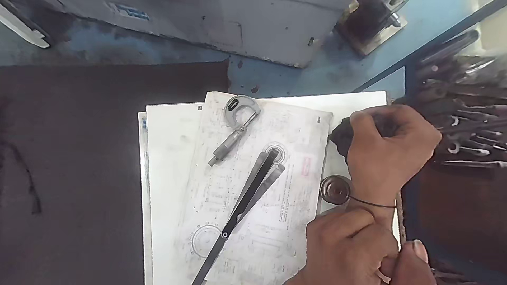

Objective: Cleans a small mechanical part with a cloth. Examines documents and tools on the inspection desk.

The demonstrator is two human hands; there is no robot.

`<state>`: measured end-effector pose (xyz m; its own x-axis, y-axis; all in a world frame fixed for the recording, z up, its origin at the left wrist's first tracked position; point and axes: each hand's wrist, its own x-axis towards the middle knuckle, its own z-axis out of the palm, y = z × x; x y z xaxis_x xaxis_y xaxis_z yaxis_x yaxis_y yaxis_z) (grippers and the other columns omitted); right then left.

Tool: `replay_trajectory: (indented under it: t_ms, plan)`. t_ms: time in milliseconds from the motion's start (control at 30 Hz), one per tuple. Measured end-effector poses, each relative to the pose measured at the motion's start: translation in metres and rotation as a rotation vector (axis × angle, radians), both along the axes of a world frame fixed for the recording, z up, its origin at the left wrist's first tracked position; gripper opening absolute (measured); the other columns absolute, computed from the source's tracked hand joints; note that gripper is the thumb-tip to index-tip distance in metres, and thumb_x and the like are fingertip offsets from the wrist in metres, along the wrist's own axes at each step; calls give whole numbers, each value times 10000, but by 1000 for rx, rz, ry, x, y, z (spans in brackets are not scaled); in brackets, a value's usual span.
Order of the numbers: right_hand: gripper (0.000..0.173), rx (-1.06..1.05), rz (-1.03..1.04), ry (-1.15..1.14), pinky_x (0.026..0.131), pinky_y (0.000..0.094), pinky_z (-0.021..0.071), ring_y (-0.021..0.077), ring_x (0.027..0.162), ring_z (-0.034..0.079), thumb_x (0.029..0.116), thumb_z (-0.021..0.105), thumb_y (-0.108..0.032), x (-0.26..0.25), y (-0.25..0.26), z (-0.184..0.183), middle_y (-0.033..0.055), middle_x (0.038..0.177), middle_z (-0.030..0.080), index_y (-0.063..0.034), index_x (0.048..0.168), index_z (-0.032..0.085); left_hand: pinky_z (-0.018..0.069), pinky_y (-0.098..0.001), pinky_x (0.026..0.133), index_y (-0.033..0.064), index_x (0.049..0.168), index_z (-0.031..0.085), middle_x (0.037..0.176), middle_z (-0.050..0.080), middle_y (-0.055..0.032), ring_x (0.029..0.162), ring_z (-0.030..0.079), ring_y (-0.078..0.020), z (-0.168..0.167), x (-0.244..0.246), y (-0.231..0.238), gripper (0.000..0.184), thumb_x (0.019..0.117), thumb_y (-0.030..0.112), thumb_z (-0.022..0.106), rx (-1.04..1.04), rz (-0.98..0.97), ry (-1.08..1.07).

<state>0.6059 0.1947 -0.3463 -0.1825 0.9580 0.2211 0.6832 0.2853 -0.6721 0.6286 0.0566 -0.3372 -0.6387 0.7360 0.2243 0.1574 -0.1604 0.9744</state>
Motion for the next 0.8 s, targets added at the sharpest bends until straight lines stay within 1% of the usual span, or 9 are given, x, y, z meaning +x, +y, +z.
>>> replay_trajectory:
  t_ms: [233, 400, 800]
  plan:
    - [94, 6, 10, 19, 608, 205, 415, -39, 649, 541, 909, 660, -253, 1, 1, -1, -109, 739, 607, -182, 875, 711, 353, -224, 473, 61, 589, 485, 589, 417, -10, 532, 432, -87, 0, 0, 0, 356, 906, 130, 632, -1, -3, 12]
    - [95, 20, 19, 24, 631, 203, 413, -47, 673, 546, 905, 666, -252, 1, 1, -2, -106, 758, 616, -175, 878, 716, 354, -225, 476, 63, 588, 481, 587, 418, -11, 533, 433, -88, 0, 0, 0, 357, 907, 128, 628, 1, 0, 12]
    - [76, 1, 8, 43, 599, 191, 402, -55, 639, 531, 899, 671, -247, 0, 1, -2, -123, 734, 600, -191, 864, 708, 346, -218, 468, 64, 585, 480, 579, 411, -7, 524, 425, -81, 0, 0, 1, 357, 900, 129, 633, 3, 7, 20]
